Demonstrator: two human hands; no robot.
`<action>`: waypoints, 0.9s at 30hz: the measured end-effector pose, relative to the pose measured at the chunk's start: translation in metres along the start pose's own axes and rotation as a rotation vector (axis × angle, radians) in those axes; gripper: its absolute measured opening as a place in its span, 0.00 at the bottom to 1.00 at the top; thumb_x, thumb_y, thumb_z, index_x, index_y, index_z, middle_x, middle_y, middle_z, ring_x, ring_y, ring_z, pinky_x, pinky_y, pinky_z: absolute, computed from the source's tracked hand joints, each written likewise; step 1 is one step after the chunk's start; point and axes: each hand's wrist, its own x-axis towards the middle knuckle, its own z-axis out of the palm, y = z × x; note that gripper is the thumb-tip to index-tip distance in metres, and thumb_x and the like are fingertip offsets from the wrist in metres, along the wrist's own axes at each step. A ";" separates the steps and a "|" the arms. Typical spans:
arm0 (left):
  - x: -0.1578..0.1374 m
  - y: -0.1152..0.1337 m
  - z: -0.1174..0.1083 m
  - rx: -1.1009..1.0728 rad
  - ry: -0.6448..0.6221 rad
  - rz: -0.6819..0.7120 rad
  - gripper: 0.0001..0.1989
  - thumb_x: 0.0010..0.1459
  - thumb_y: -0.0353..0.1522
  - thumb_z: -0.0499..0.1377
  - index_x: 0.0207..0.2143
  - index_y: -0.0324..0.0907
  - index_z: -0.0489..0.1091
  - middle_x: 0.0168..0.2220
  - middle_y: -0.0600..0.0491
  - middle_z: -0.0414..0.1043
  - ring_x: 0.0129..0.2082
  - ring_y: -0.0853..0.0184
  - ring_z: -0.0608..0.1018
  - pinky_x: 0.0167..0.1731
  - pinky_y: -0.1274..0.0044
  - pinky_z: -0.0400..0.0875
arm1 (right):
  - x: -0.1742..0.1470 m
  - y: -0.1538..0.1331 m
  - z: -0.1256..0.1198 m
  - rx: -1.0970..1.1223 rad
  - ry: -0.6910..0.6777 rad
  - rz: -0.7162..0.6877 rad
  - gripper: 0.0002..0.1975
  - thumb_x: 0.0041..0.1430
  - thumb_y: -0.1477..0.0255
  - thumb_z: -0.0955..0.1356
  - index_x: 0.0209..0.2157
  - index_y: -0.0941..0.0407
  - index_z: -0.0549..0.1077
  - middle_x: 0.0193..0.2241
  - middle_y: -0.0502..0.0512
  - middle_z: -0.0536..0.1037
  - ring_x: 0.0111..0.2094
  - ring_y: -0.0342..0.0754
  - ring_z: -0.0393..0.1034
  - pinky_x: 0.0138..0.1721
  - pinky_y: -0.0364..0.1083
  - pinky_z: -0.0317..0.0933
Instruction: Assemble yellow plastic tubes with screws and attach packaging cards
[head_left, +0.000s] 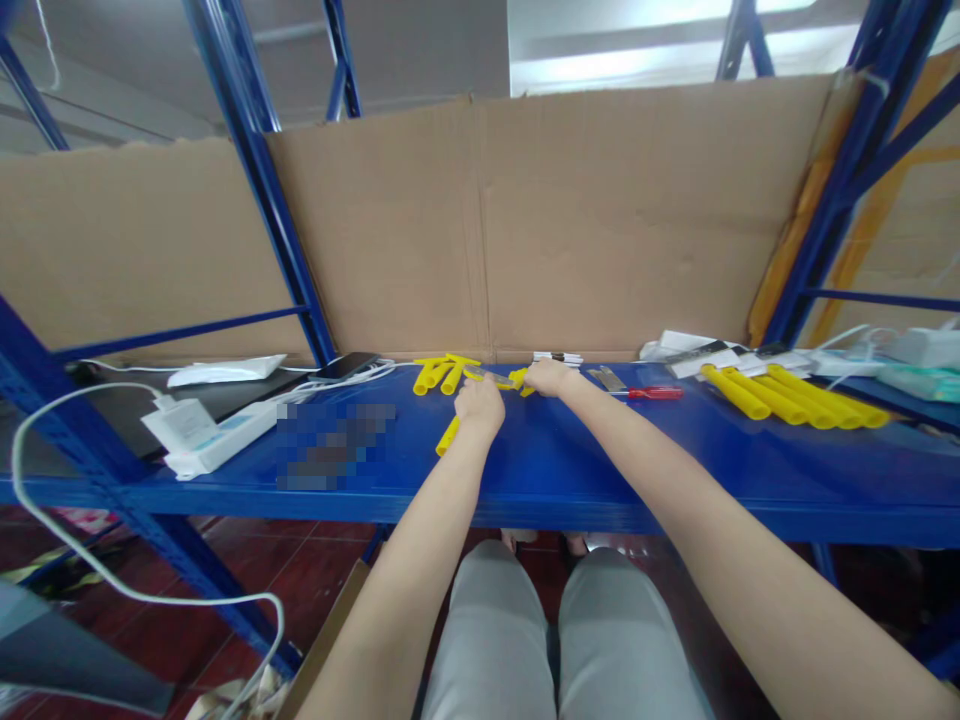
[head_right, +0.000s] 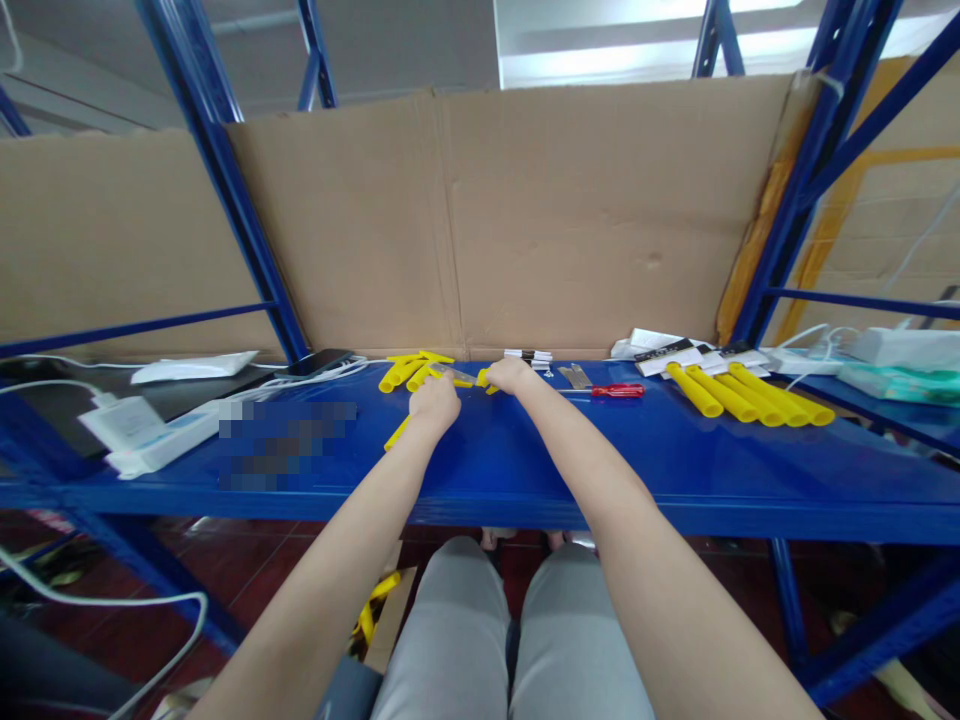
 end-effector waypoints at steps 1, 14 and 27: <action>0.000 0.000 0.000 0.003 -0.005 -0.006 0.22 0.62 0.25 0.43 0.57 0.36 0.63 0.54 0.35 0.67 0.51 0.59 0.74 0.47 0.73 0.68 | 0.000 -0.001 -0.001 -0.017 -0.005 0.004 0.12 0.53 0.79 0.68 0.39 0.57 0.80 0.35 0.61 0.82 0.39 0.51 0.77 0.40 0.44 0.64; 0.003 -0.001 0.002 0.007 -0.046 -0.046 0.22 0.63 0.27 0.43 0.57 0.39 0.63 0.55 0.36 0.66 0.53 0.59 0.73 0.48 0.72 0.68 | -0.017 -0.007 -0.012 -0.187 0.003 -0.027 0.13 0.60 0.80 0.63 0.38 0.62 0.79 0.36 0.66 0.81 0.41 0.52 0.75 0.42 0.46 0.57; 0.007 0.001 0.007 0.036 -0.032 0.237 0.25 0.61 0.27 0.46 0.61 0.45 0.59 0.51 0.40 0.68 0.50 0.57 0.75 0.47 0.70 0.69 | -0.083 0.017 -0.013 0.164 0.571 0.155 0.17 0.67 0.74 0.57 0.46 0.56 0.75 0.42 0.61 0.80 0.43 0.51 0.67 0.48 0.50 0.46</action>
